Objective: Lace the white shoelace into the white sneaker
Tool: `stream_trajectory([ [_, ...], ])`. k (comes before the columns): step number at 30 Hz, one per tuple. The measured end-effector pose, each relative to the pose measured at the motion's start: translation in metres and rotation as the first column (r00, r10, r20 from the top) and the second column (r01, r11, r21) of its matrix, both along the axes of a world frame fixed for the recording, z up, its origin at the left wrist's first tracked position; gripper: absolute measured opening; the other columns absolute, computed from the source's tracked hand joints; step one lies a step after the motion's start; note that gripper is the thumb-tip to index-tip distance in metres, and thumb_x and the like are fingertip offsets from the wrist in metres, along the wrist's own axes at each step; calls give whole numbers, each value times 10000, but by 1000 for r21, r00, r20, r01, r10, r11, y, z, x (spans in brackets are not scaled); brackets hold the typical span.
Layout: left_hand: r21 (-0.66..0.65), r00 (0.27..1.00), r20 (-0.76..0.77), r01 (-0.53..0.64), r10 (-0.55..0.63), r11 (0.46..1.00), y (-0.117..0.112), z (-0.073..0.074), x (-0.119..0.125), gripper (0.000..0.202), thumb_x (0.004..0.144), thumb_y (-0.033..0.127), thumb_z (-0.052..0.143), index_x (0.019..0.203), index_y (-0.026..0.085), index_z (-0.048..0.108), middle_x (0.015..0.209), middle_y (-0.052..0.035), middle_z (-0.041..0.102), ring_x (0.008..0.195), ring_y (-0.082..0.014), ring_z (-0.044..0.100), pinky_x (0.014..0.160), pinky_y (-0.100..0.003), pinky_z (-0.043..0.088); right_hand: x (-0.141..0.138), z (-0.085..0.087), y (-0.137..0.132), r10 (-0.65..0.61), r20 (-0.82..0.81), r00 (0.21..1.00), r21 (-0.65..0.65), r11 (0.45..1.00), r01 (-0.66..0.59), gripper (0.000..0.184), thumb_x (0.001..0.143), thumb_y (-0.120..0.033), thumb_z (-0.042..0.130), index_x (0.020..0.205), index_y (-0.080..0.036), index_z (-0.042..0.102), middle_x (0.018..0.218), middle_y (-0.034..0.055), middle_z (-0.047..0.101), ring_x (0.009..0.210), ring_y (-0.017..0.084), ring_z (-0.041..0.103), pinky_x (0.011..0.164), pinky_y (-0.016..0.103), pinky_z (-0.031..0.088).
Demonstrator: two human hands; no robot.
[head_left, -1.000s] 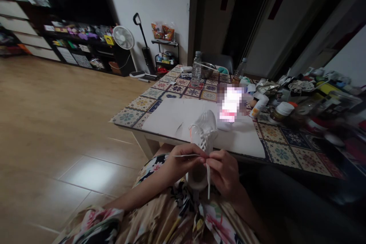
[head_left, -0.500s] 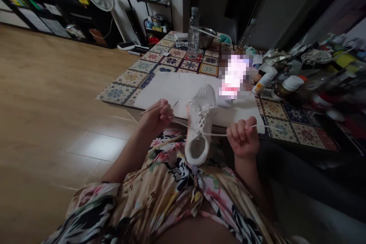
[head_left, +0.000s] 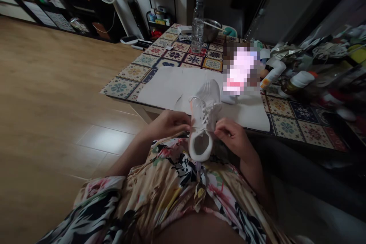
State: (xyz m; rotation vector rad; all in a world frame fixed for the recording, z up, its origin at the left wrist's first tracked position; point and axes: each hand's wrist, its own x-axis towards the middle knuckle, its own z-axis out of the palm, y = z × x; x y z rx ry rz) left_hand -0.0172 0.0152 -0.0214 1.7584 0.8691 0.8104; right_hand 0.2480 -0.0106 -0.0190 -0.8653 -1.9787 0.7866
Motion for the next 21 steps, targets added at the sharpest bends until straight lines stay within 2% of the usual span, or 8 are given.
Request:
stream_trajectory([
  [4, 163, 994, -75, 85, -74, 983, 4, 1, -1, 237, 872, 322, 656, 755, 135, 742, 634, -44, 661, 567, -129, 558, 532, -192, 414, 1, -1, -5, -24, 144, 989, -24, 999, 28, 139, 945, -341, 607, 897, -211, 622, 820, 14, 645, 727, 151, 601, 653, 253, 470],
  [9, 244, 983, 1, 180, -186, 953, 10, 2, -9, 255, 856, 392, 703, 775, 158, 764, 945, -152, 694, 924, -230, 666, 849, -320, 532, 13, 5, -2, 97, 192, 977, -15, 995, -96, 183, 962, -304, 576, 821, -206, 638, 782, 18, 648, 735, 163, 606, 701, 287, 473],
  [12, 216, 976, 65, 190, -208, 958, 9, 4, -15, 279, 838, 434, 723, 758, 171, 769, 1192, -197, 654, 1177, -301, 603, 1018, -434, 475, 20, 8, 0, 211, 104, 972, -31, 977, -209, 186, 942, -342, 622, 811, -217, 667, 826, 29, 664, 812, 179, 623, 781, 324, 494],
  [14, 206, 967, 147, 173, -206, 963, 6, 5, -13, 300, 838, 452, 720, 721, 178, 757, 1220, -180, 656, 1251, -317, 562, 1088, -483, 410, 21, 7, 1, 252, -25, 967, -53, 966, -253, 178, 916, -377, 658, 821, -230, 688, 920, 44, 680, 902, 194, 642, 849, 356, 509],
  [16, 177, 950, 252, 143, -185, 974, 0, 3, -4, 318, 832, 467, 726, 687, 184, 732, 1075, -147, 714, 1177, -303, 612, 1111, -507, 378, 15, 3, 0, 260, -180, 949, -80, 957, -277, 193, 896, -413, 678, 809, -242, 696, 1008, 53, 700, 1007, 220, 654, 915, 402, 512],
  [18, 107, 922, 355, 127, -157, 986, -7, 0, 8, 321, 819, 470, 743, 680, 183, 702, 871, -100, 731, 974, -259, 683, 1057, -493, 432, 3, -3, -2, 247, -338, 908, -98, 950, -295, 218, 880, -446, 690, 782, -252, 697, 994, 45, 732, 1028, 235, 672, 980, 457, 489],
  [20, 34, 883, 458, 103, -107, 994, -12, -6, 22, 316, 805, 450, 766, 692, 167, 680, 746, -62, 702, 790, -198, 678, 909, -397, 521, -12, -10, -4, 195, -487, 851, -119, 951, -286, 217, 862, -454, 712, 769, -259, 704, 869, 22, 749, 897, 215, 701, 1007, 470, 470],
  [21, -3, 859, 509, 70, -59, 998, -13, -9, 28, 313, 799, 430, 778, 694, 156, 671, 706, -47, 681, 724, -165, 656, 810, -326, 537, -18, -13, -5, 152, -553, 819, -139, 953, -270, 203, 848, -447, 732, 768, -262, 712, 805, 10, 740, 809, 196, 696, 968, 446, 492],
])
